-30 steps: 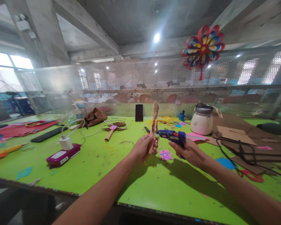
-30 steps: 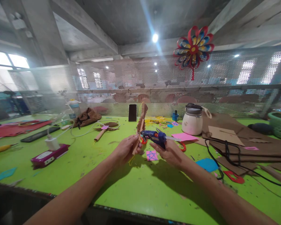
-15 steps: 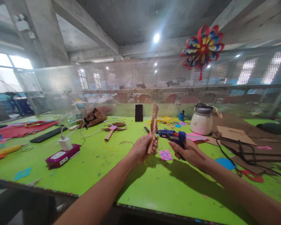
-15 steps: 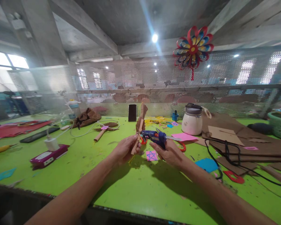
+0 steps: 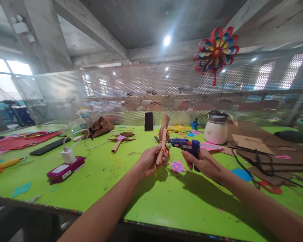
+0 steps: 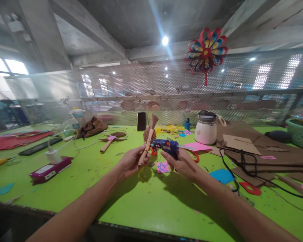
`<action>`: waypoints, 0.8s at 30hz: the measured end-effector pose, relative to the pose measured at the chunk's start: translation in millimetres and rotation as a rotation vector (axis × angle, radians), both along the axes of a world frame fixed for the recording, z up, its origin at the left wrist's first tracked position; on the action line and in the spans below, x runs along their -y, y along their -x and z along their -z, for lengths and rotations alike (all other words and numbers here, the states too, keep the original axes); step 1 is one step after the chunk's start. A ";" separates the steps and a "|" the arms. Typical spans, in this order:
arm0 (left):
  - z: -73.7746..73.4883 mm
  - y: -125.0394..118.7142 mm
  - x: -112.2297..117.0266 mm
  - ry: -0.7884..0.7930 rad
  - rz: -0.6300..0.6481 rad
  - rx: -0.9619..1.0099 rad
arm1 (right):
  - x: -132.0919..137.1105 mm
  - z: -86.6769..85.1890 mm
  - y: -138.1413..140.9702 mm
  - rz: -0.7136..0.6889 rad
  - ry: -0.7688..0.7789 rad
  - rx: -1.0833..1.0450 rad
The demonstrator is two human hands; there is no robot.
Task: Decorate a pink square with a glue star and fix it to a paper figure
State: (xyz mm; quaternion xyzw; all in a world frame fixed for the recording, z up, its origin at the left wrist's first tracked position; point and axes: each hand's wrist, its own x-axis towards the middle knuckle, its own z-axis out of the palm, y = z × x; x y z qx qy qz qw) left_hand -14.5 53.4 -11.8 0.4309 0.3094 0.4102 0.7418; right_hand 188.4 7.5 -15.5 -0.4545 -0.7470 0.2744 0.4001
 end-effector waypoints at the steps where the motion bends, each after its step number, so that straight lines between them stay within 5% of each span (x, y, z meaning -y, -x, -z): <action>1: 0.4 0.4 -0.8 0.004 0.008 0.004 | 0.5 -1.0 0.0 0.000 0.000 -0.008; 16: 1.7 2.6 -3.2 -0.007 0.076 0.030 | 5.7 -7.9 0.4 -0.019 -0.009 -0.015; 24: -1.4 1.6 1.0 -0.008 0.042 0.017 | -7.7 -1.1 -9.6 0.099 -0.015 -0.059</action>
